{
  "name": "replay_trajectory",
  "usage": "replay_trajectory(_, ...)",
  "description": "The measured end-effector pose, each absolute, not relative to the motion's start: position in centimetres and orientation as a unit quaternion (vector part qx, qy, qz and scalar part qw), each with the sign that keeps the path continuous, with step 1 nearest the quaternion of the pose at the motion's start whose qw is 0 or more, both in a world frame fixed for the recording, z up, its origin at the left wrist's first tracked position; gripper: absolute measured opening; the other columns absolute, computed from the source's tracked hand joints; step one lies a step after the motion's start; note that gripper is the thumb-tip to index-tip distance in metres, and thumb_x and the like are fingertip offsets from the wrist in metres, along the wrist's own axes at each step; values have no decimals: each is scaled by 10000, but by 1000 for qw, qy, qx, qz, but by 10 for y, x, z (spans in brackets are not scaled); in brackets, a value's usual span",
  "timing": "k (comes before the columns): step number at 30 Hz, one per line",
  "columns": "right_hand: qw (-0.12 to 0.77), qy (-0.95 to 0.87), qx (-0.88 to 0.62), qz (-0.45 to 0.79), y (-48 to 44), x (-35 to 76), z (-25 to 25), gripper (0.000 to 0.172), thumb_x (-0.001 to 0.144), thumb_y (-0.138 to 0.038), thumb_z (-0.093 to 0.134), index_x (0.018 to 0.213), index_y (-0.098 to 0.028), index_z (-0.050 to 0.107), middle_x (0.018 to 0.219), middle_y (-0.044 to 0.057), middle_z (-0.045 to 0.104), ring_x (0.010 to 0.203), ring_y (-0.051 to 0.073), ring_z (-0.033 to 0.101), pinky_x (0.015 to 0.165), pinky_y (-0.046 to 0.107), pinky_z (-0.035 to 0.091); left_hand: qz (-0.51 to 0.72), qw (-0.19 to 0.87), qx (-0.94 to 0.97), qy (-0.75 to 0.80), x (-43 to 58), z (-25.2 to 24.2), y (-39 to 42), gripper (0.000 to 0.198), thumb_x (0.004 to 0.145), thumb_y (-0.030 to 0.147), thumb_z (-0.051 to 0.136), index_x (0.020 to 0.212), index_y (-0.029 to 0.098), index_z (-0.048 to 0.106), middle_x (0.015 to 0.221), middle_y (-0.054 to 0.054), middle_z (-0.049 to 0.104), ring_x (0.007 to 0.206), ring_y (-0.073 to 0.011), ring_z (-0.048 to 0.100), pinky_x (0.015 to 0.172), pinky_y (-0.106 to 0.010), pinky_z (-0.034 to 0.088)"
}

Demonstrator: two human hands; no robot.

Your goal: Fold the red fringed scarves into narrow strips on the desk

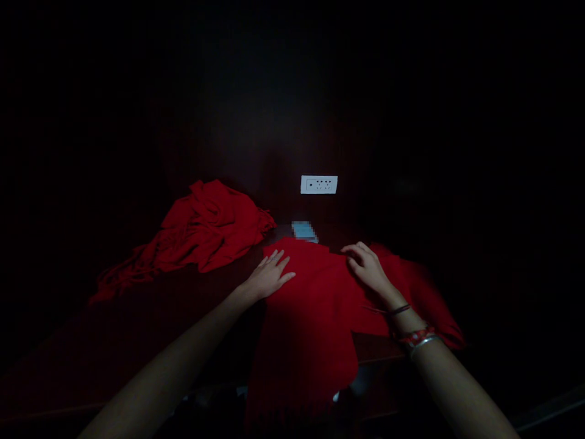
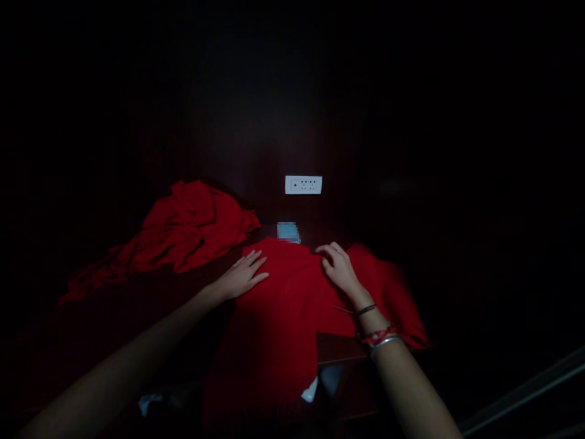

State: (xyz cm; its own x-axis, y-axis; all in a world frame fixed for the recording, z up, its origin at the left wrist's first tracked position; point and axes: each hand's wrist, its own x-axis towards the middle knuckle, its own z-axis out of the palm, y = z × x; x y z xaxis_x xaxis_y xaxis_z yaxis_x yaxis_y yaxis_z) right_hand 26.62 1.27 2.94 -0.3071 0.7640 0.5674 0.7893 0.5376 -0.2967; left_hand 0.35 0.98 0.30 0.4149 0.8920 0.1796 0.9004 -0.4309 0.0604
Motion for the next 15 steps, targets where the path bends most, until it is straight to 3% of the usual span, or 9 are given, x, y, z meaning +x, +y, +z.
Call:
replay_trajectory(5,244,-838,-488,-8,17,273,26,291,664,-132,420,926,-177,538,825,32,452,729,127,460,707,234,363,-68,-26,-851,-520,0,-4,13,590,776,556,184,1251,213,256,1332,-60,166,1207,-223,113,958,-360,136)
replay_trajectory(9,250,-852,-459,-13,20,265,33,292,687,-117,397,929,-170,553,843,42,465,755,123,468,710,222,367,-82,-23,-868,-490,3,2,7,587,777,558,180,1257,225,236,1342,-58,117,1214,-216,48,966,-369,90)
replay_trajectory(15,274,-851,-446,-35,14,258,83,370,616,-38,384,903,-182,568,857,36,507,782,134,485,703,233,375,-36,-89,-897,-431,11,12,-8,871,583,693,386,1280,289,53,1351,-29,-21,1196,-291,-58,949,-437,88)
